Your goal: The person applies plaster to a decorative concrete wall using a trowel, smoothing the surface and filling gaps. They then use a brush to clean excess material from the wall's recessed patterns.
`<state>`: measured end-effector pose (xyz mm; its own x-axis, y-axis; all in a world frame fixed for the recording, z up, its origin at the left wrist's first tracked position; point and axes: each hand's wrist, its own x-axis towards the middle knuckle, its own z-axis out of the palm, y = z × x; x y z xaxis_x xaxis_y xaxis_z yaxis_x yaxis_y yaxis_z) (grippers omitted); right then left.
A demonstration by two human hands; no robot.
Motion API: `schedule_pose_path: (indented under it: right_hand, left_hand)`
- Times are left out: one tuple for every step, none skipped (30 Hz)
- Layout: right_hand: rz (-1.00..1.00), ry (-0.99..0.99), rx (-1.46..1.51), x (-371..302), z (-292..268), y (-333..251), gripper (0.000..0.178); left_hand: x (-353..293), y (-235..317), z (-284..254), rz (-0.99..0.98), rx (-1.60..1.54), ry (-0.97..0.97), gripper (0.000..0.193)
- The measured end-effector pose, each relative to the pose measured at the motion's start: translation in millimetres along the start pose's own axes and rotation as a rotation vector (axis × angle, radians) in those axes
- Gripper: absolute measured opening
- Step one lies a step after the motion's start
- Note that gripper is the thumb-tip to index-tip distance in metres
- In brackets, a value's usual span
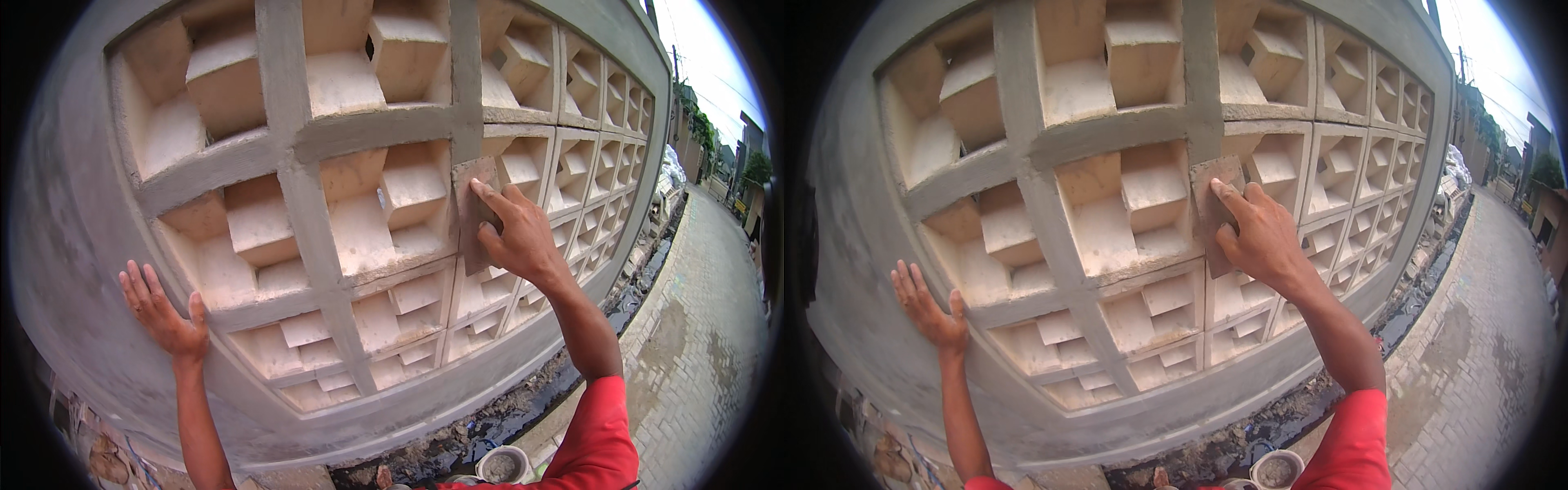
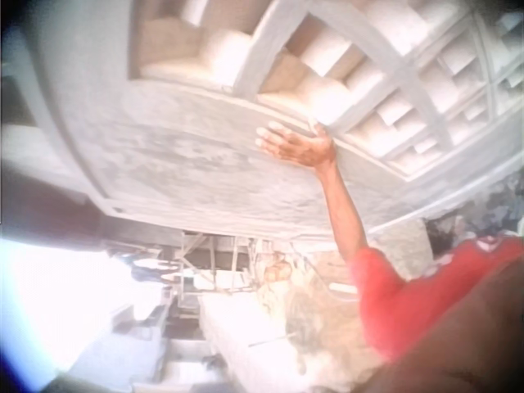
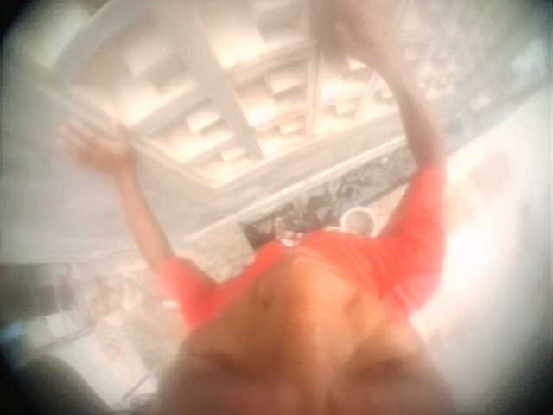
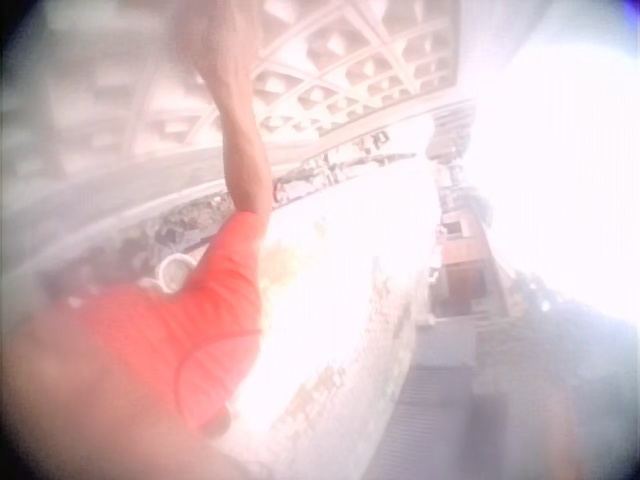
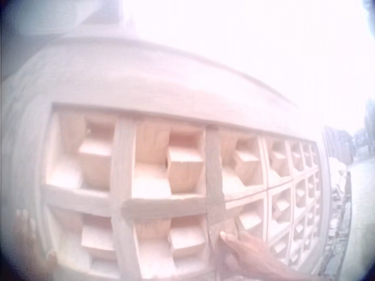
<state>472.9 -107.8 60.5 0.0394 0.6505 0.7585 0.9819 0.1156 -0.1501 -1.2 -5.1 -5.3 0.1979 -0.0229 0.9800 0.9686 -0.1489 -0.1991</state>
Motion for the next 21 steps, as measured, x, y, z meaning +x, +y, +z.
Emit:
schedule_pose_path:
  right_hand:
    - [0.014,-0.058,0.037,-3,-4,2,0.056]
    - [-0.003,0.004,0.042,2,-12,-2,0.056]
    - [-0.012,0.061,0.044,10,-27,-5,0.055]
    - [-0.023,0.118,0.046,21,-39,-6,0.055]
    - [-0.060,0.212,0.058,37,-47,-2,0.054]
    - [-0.095,0.307,0.063,55,-57,4,0.053]
    - [-0.109,0.319,0.117,74,-67,6,0.053]
    - [-0.122,0.332,0.165,87,-75,6,0.053]
    - [-0.117,0.309,0.123,96,-74,6,0.053]
    - [-0.113,0.286,0.079,102,-72,4,0.053]
    - [-0.107,0.264,0.038,105,-69,3,0.054]
    - [-0.109,0.272,-0.001,101,-57,1,0.055]
    - [-0.109,0.279,-0.042,89,-39,-1,0.057]
    - [-0.110,0.291,-0.090,76,-26,-2,0.060]
    - [-0.082,0.247,-0.080,62,-17,-4,0.060]
    - [-0.051,0.201,-0.072,45,-9,-5,0.060]
    - [-0.052,0.146,-0.054,30,0,-2,0.060]
    - [-0.048,0.093,-0.034,15,6,3,0.059]
    - [-0.049,0.032,-0.002,-2,7,7,0.058]
    - [-0.054,-0.021,0.044,-18,7,11,0.057]
    - [-0.058,-0.068,0.081,-34,6,16,0.056]
  left_hand:
    - [-1,-1,0,0.006,-0.004,0.008,0.071]
    - [0,-3,-2,0.015,-0.002,0.021,0.071]
    - [1,-2,-1,0.012,-0.007,0.024,0.070]
    - [1,-1,-2,0.009,-0.009,0.026,0.070]
    - [2,0,-2,0.010,-0.019,0.025,0.070]
    - [3,3,0,0.010,-0.030,0.027,0.070]
    - [3,3,0,0.012,-0.031,0.025,0.070]
    - [3,4,1,0.012,-0.039,0.024,0.070]
    - [2,4,2,0.011,-0.034,0.019,0.070]
    - [1,4,3,0.009,-0.031,0.014,0.070]
    - [1,5,4,0.010,-0.027,0.010,0.070]
    - [2,3,2,0.020,-0.018,0.010,0.070]
    - [1,2,0,0.030,-0.012,0.011,0.070]
    - [3,0,-2,0.037,-0.009,0.019,0.070]
    - [2,0,-2,0.031,0.002,0.015,0.070]
    - [1,1,0,0.026,0.009,0.009,0.070]
    - [0,2,1,0.022,0.016,0.004,0.070]
    - [-1,3,3,0.021,0.013,0.002,0.070]
    - [-2,6,5,0.020,0.009,-0.001,0.070]
    - [1,5,2,0.027,0.017,0.003,0.071]
    - [2,4,2,0.027,0.011,0.003,0.070]
